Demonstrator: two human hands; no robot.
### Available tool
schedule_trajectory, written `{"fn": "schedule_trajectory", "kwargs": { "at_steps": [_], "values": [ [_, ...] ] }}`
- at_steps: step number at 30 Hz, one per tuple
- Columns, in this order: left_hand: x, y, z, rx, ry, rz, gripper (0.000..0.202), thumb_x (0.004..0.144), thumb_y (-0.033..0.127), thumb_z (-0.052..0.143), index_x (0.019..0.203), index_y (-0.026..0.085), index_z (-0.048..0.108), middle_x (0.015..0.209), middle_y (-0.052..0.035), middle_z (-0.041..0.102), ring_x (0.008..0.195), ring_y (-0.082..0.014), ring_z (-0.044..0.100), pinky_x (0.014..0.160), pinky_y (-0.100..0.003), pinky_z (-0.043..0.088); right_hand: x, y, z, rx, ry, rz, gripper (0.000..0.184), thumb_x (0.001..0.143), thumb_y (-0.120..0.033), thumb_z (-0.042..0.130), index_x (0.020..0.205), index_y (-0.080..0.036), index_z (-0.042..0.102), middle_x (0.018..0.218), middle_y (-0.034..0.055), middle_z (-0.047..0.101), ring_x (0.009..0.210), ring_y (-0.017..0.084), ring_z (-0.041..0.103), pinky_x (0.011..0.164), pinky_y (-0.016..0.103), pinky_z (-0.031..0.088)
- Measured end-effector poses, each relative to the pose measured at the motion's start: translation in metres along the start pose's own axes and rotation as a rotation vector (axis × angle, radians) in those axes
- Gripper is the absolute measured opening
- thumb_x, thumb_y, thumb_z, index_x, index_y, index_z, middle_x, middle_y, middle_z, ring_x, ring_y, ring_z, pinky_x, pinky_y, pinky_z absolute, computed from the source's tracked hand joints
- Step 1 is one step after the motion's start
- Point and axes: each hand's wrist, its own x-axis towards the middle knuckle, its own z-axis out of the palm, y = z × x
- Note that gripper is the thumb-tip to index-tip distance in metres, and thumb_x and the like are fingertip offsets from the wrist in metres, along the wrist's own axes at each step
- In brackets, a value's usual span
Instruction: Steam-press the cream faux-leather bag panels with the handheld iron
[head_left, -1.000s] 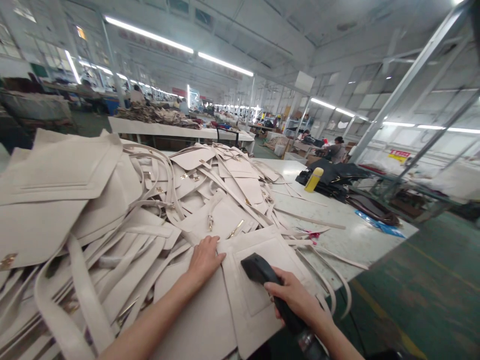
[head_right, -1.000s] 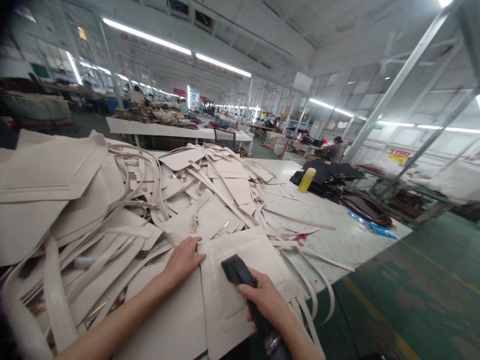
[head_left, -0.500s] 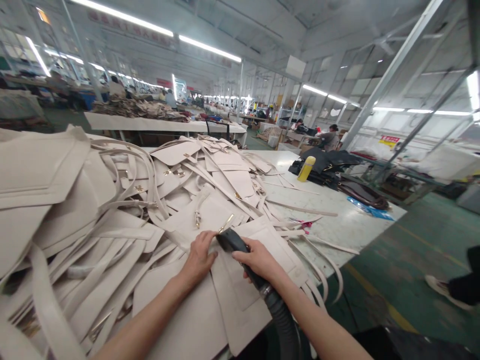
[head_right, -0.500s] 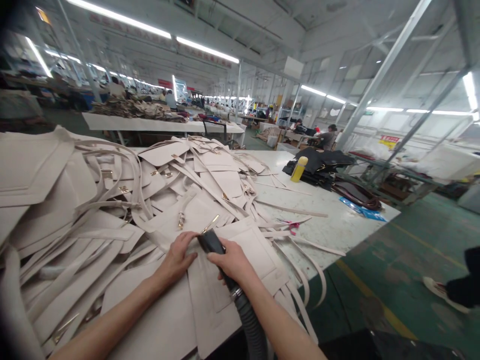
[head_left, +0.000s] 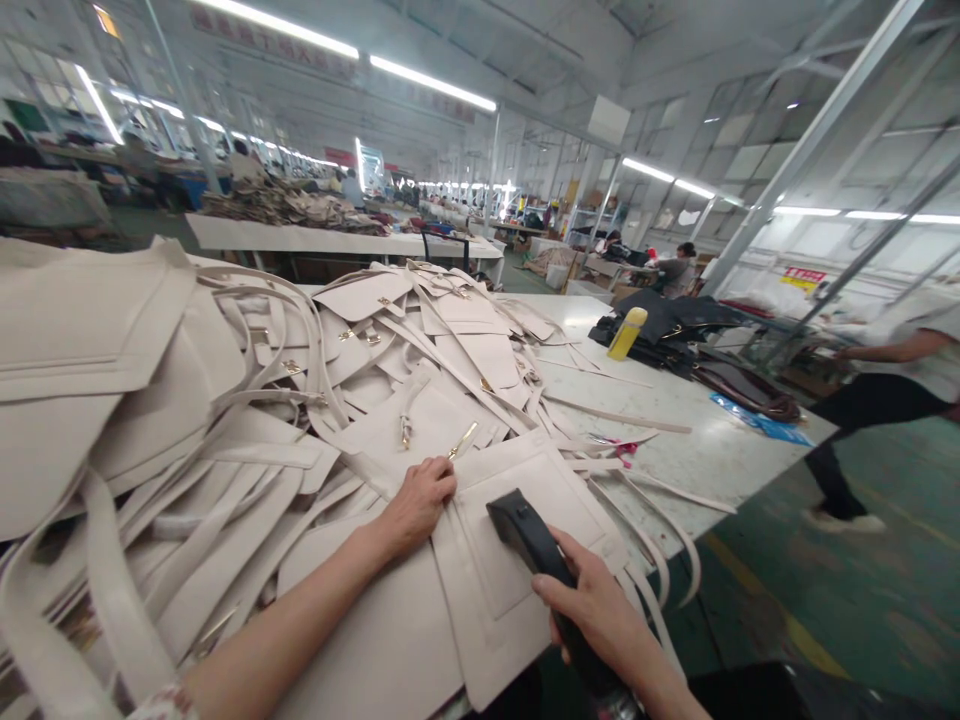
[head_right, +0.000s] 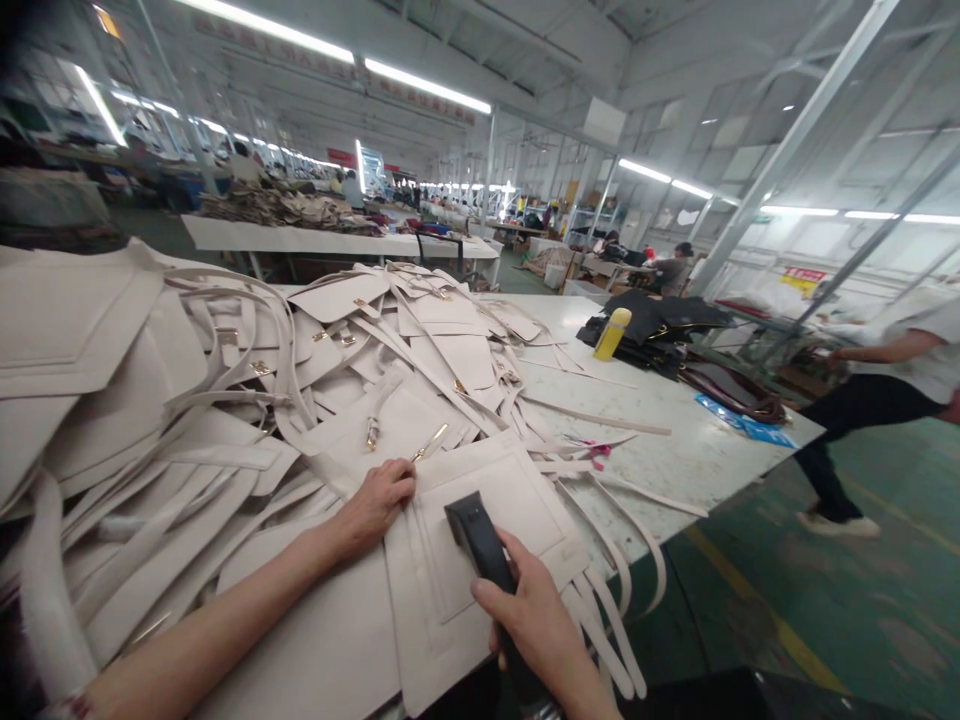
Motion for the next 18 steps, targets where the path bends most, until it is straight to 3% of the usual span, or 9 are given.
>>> {"fn": "schedule_trajectory", "kwargs": {
  "at_steps": [4, 9, 13, 15, 18],
  "values": [
    [-0.004, -0.001, 0.000, -0.024, 0.015, 0.040, 0.032, 0.075, 0.003, 0.041, 0.092, 0.024, 0.058, 0.101, -0.0040, 0.048, 0.095, -0.0191, 0.042, 0.080, -0.034, 0.034, -0.004, -0.005, 0.006, -0.014, -0.022, -0.016, 0.056, 0.074, -0.023, 0.054, 0.126, -0.019, 0.035, 0.056, -0.0059, 0.053, 0.035, 0.010, 0.047, 0.030, 0.018, 0.040],
    [-0.008, 0.000, -0.003, -0.094, -0.026, 0.155, 0.028, 0.071, 0.000, 0.044, 0.078, 0.023, 0.059, 0.106, -0.0025, 0.049, 0.100, -0.0180, 0.043, 0.089, -0.037, 0.028, -0.008, -0.010, 0.008, 0.001, -0.046, -0.001, 0.056, 0.074, -0.021, 0.054, 0.127, -0.019, 0.036, 0.059, -0.0050, 0.055, 0.035, 0.008, 0.047, 0.031, 0.016, 0.039],
    [-0.009, 0.001, -0.002, -0.149, -0.019, 0.140, 0.032, 0.067, -0.004, 0.040, 0.079, 0.020, 0.056, 0.101, -0.0021, 0.053, 0.099, -0.0159, 0.045, 0.090, -0.034, 0.031, -0.013, -0.011, 0.009, -0.037, -0.071, 0.016, 0.052, 0.074, -0.019, 0.053, 0.124, -0.022, 0.039, 0.064, -0.0037, 0.057, 0.036, 0.008, 0.048, 0.031, 0.015, 0.038],
    [-0.008, 0.000, -0.001, -0.146, 0.034, 0.075, 0.038, 0.066, -0.002, 0.041, 0.093, 0.021, 0.054, 0.109, -0.0040, 0.051, 0.104, -0.0177, 0.043, 0.091, -0.035, 0.032, -0.012, -0.011, 0.009, -0.058, -0.104, 0.026, 0.052, 0.074, -0.018, 0.052, 0.124, -0.024, 0.039, 0.060, -0.0050, 0.056, 0.037, 0.009, 0.049, 0.031, 0.015, 0.040],
    [-0.007, -0.001, 0.002, -0.153, 0.124, -0.208, 0.041, 0.069, 0.011, 0.048, 0.108, 0.019, 0.048, 0.112, -0.0082, 0.049, 0.107, -0.0231, 0.042, 0.091, -0.039, 0.032, -0.003, -0.014, 0.009, -0.092, -0.179, 0.028, 0.048, 0.074, -0.019, 0.051, 0.120, -0.024, 0.043, 0.054, -0.0072, 0.050, 0.036, 0.010, 0.049, 0.031, 0.016, 0.041]
  ]
}}
